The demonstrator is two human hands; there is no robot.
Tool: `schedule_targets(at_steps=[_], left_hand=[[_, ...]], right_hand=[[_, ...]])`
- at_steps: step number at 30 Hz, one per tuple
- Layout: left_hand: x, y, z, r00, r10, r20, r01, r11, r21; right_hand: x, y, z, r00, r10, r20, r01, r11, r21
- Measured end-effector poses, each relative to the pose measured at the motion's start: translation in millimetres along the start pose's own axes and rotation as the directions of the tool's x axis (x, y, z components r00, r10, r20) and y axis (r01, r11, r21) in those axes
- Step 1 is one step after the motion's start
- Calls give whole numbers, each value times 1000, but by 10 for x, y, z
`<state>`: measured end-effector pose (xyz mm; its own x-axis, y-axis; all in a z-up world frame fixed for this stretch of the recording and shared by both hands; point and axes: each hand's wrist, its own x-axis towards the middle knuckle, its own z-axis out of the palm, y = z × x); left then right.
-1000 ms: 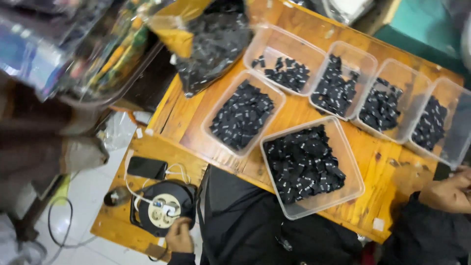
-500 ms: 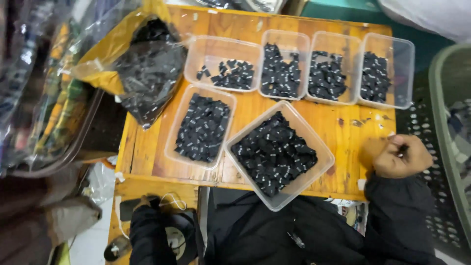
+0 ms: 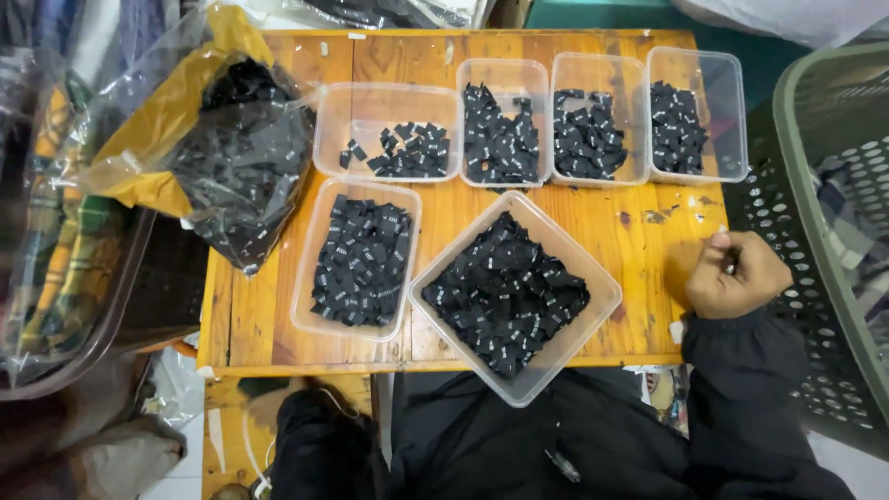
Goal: The person sits on the floor and uses scissors to cut small black fabric pieces from a larger sheet. They repeatedly pick up pieces, cut them into smaller segments, and place the cut pieces into clear plastic containers arranged on a wooden table.
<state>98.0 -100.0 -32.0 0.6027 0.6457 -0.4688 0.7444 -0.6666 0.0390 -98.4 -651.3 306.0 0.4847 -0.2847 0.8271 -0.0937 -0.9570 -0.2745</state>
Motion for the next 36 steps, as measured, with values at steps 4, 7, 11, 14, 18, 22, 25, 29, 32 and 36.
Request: schedule_targets(at_steps=[4, 7, 11, 14, 18, 22, 25, 29, 32, 36], left_hand=[[-201, -43, -3, 997, 25, -72, -25, 1000, 2], [-400, 19, -50, 990, 51, -128, -51, 999, 0], [-661, 17, -210, 976, 74, -204, -73, 997, 14], [-820, -29, -277, 971, 51, -234, -51, 999, 5], [-869, 68, -279, 971, -14, -238, -1, 998, -61], [-786, 61, -185, 971, -47, -234, 45, 999, -13], [-801, 84, -204, 967, -36, -254, 32, 999, -21], [-798, 168, -253, 953, -42, -301, 43, 999, -3], [-826, 282, -174, 936, -6, -352, -2, 1000, -23], [-808, 281, -30, 909, 14, -416, -33, 999, -39]], right_hand=[[-24, -6, -11, 998, 42, 50, -41, 999, -25], [-40, 48, -4, 998, 43, 41, -41, 997, -58], [-31, 38, -37, 995, 64, 78, -60, 996, -60], [-67, 97, -31, 995, 51, 87, -43, 995, -86], [-84, 110, -67, 990, 88, 111, -78, 993, -94], [-68, 81, -82, 986, 131, 100, -123, 988, -89], [-53, 76, -94, 987, 113, 114, -100, 989, -113], [-65, 95, -76, 991, 99, 94, -90, 991, -94], [-58, 106, -68, 990, 108, 95, -99, 991, -90], [-25, 46, -79, 990, 103, 93, -93, 989, -111]])
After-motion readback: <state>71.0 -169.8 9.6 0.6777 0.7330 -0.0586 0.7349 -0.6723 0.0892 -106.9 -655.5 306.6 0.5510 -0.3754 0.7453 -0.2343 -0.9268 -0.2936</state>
